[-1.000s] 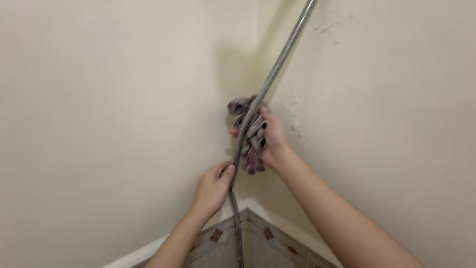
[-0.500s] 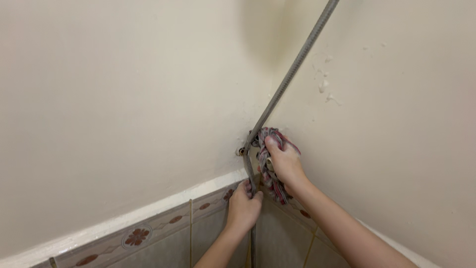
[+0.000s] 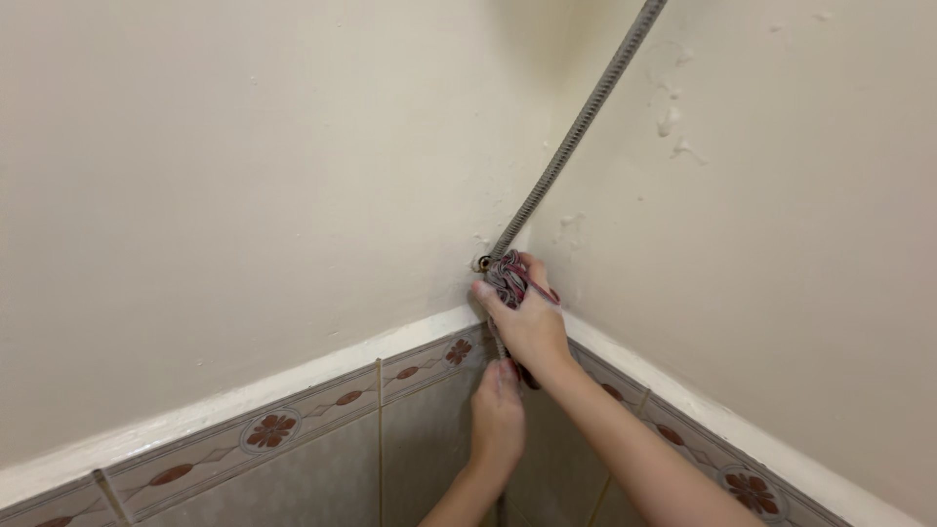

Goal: The person scrubs the shower walls, shower hose, and shower head with a cloth. They then rinse the cloth with water from a bucket and continue wiping the shower fixtures.

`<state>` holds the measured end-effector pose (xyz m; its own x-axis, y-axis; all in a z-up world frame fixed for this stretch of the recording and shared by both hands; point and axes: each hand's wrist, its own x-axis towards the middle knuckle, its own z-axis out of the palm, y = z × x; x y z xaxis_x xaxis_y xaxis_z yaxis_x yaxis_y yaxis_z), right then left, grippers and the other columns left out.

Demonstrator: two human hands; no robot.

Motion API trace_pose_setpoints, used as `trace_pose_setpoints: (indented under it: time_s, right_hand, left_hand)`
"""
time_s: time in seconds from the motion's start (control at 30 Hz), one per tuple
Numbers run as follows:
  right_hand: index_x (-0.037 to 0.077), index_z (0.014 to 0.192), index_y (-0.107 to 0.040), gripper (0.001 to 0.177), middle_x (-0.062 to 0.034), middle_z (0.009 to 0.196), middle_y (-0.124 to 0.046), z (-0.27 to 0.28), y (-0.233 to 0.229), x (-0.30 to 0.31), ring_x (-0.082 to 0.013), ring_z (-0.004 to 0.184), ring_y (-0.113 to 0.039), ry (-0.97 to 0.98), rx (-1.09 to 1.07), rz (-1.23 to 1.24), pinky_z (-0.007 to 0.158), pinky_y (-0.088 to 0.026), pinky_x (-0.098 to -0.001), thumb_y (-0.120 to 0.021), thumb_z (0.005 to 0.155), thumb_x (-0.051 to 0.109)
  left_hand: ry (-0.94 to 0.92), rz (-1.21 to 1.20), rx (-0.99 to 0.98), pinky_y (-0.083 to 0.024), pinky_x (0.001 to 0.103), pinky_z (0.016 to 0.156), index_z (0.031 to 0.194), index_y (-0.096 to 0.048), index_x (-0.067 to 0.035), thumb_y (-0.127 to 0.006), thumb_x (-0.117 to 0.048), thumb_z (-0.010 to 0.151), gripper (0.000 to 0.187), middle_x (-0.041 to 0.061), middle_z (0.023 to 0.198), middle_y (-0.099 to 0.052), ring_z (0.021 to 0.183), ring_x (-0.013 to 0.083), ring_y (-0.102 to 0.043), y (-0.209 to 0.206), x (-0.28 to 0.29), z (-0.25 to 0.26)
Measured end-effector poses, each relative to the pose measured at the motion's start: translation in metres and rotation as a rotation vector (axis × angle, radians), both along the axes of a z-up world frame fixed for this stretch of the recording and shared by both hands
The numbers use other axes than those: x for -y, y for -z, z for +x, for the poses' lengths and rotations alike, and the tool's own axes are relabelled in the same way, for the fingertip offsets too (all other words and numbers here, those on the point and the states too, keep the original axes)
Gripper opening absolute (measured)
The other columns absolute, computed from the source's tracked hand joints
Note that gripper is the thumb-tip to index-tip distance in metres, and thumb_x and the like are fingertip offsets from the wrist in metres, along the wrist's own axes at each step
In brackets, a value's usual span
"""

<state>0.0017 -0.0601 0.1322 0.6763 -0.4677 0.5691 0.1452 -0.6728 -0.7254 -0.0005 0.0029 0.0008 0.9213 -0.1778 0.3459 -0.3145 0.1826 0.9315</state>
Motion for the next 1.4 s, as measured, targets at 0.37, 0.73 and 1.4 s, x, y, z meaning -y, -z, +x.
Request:
trace_pose_setpoints:
  time_s: [0.37,0.73,1.4]
  right_hand:
    - [0.013,0.126,-0.059,0.036,-0.0196,0.114,-0.06,-0.02,-0.013,-0.029,-0.0422,0.099,-0.067,0.125,0.064,-0.363,0.083,-0.054,-0.0497,-0.066,0.094,0.028]
    - [0.005,0.132,-0.05,0.045,-0.0207,0.122,-0.069,-0.007,0.017,-0.014,-0.0368,0.109,-0.071,0.023,0.011,-0.074,0.093,-0.055,-0.046,-0.06,0.099,0.033]
    - [0.018,0.114,-0.065,0.03,-0.0218,0.111,-0.058,-0.037,0.004,-0.032,-0.0465,0.094,-0.064,0.073,0.075,-0.711,0.074,-0.054,-0.0542,-0.06,0.086,0.009]
  left_hand:
    - [0.122,0.012,-0.075,-0.047,0.032,0.065,0.108,-0.064,-0.002,-0.046,-0.03,0.106,0.033,0.007,0.077,-0.06,0.068,0.0172,-0.055,0.012,-0.029,0.016]
    - [0.267,-0.082,-0.111,-0.044,0.027,0.06,0.102,-0.063,-0.005,-0.044,-0.028,0.107,0.031,0.001,0.074,-0.055,0.065,0.01,-0.05,0.031,-0.025,0.03]
    - [0.147,0.012,-0.089,-0.045,0.028,0.059,0.111,-0.069,-0.009,-0.046,-0.033,0.104,0.034,-0.001,0.07,-0.057,0.063,0.0092,-0.052,0.033,-0.044,0.011]
